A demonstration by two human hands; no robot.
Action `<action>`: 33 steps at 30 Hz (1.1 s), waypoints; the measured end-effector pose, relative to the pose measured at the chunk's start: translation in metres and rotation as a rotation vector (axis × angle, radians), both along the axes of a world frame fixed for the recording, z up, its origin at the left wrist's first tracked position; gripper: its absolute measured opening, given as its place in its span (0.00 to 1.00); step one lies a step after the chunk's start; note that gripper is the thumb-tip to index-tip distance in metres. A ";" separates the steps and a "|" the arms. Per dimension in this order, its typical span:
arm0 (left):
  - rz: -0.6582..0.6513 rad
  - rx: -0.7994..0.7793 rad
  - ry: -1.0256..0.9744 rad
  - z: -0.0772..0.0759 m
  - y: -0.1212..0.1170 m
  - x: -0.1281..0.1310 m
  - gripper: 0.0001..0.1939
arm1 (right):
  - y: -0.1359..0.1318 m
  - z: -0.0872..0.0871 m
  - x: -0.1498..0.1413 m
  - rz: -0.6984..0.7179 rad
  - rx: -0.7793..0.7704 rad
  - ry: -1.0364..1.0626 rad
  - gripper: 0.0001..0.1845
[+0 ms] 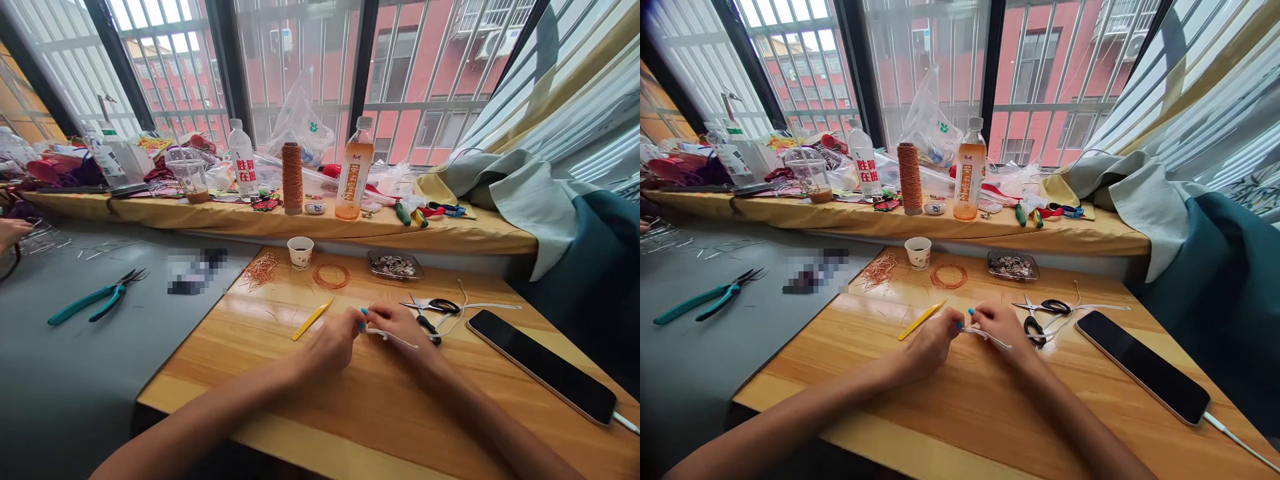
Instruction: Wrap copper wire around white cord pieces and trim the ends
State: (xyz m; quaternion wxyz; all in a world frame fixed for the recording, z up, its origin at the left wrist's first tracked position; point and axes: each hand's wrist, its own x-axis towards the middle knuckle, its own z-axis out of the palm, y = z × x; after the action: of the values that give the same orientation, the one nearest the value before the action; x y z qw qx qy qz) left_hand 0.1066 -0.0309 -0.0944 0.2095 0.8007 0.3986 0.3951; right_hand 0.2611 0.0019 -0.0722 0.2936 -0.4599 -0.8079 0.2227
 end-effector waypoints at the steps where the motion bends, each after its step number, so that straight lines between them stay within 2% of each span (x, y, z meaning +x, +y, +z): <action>1: 0.066 -0.028 -0.088 0.001 0.002 0.000 0.06 | -0.005 -0.007 -0.004 -0.003 0.061 -0.017 0.15; 3: 0.210 -0.099 -0.235 0.003 0.008 -0.002 0.05 | -0.020 -0.018 -0.011 0.007 0.253 -0.064 0.15; 5: 0.312 -0.157 -0.288 0.003 0.014 -0.004 0.06 | -0.034 -0.020 -0.016 0.069 0.537 -0.168 0.15; 7: 0.327 -0.175 -0.207 0.002 0.016 -0.007 0.06 | -0.043 -0.013 -0.016 0.214 0.831 -0.276 0.14; 8: 0.296 -0.166 -0.137 0.000 0.016 -0.007 0.05 | -0.044 -0.007 -0.015 0.279 0.928 -0.304 0.13; 9: 0.249 -0.141 -0.070 -0.001 0.014 -0.007 0.05 | -0.042 0.000 -0.014 0.288 0.960 -0.303 0.13; 10: 0.189 -0.101 -0.014 -0.002 0.011 -0.006 0.06 | -0.037 0.008 -0.013 0.236 0.919 -0.272 0.13; 11: 0.122 -0.052 0.023 -0.002 0.008 -0.005 0.06 | -0.031 0.016 -0.011 0.138 0.800 -0.221 0.14; 13: -0.001 0.035 0.036 -0.001 0.000 -0.003 0.08 | -0.015 0.025 -0.009 -0.065 0.374 -0.084 0.14; 15: -0.058 0.069 -0.046 0.001 -0.006 0.000 0.07 | -0.003 0.025 -0.010 0.048 -0.118 0.004 0.16; 16: -0.058 0.054 -0.115 0.003 -0.008 0.001 0.07 | -0.001 0.020 -0.012 0.105 -0.278 0.048 0.17; 18: 0.022 -0.027 -0.272 0.006 -0.007 0.001 0.05 | -0.005 0.007 -0.019 0.157 -0.396 0.144 0.17; 20: 0.157 -0.127 -0.375 0.007 -0.002 -0.001 0.05 | -0.019 -0.007 -0.027 0.098 -0.317 0.211 0.16; 21: 0.228 -0.163 -0.396 0.007 0.003 -0.003 0.06 | -0.027 -0.012 -0.030 0.037 -0.216 0.196 0.16; 23: 0.332 -0.203 -0.369 0.004 0.011 -0.006 0.06 | -0.042 -0.015 -0.033 -0.010 0.109 0.101 0.16; 24: 0.345 -0.215 -0.313 0.002 0.013 -0.008 0.06 | -0.048 -0.014 -0.034 0.022 0.299 0.026 0.16; 26: 0.272 -0.204 -0.127 -0.002 0.014 -0.009 0.03 | -0.053 -0.006 -0.031 0.192 0.631 -0.135 0.14; 27: 0.208 -0.179 -0.027 -0.004 0.012 -0.009 0.04 | -0.051 0.000 -0.030 0.262 0.730 -0.196 0.14; 28: 0.147 -0.144 0.058 -0.005 0.009 -0.008 0.05 | -0.047 0.007 -0.027 0.272 0.767 -0.230 0.14; 29: 0.106 -0.107 0.118 -0.005 0.006 -0.007 0.05 | -0.040 0.014 -0.024 0.225 0.731 -0.232 0.14; 30: 0.082 -0.076 0.154 -0.004 0.002 -0.006 0.06 | -0.031 0.020 -0.021 0.121 0.630 -0.202 0.14; 31: 0.073 -0.051 0.166 -0.003 -0.002 -0.005 0.08 | -0.019 0.025 -0.017 -0.025 0.456 -0.158 0.14; 32: 0.068 -0.028 0.159 -0.001 -0.004 -0.004 0.09 | -0.008 0.027 -0.012 -0.065 0.212 -0.113 0.15; 33: 0.055 -0.006 0.136 0.001 -0.006 -0.003 0.10 | 0.004 0.028 -0.007 -0.023 -0.057 -0.083 0.15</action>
State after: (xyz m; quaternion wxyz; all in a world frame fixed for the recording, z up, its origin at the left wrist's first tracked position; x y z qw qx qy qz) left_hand 0.1039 -0.0372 -0.0937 0.1733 0.8138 0.4350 0.3443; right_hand 0.2539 0.0056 -0.0443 0.2492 -0.4861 -0.8073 0.2231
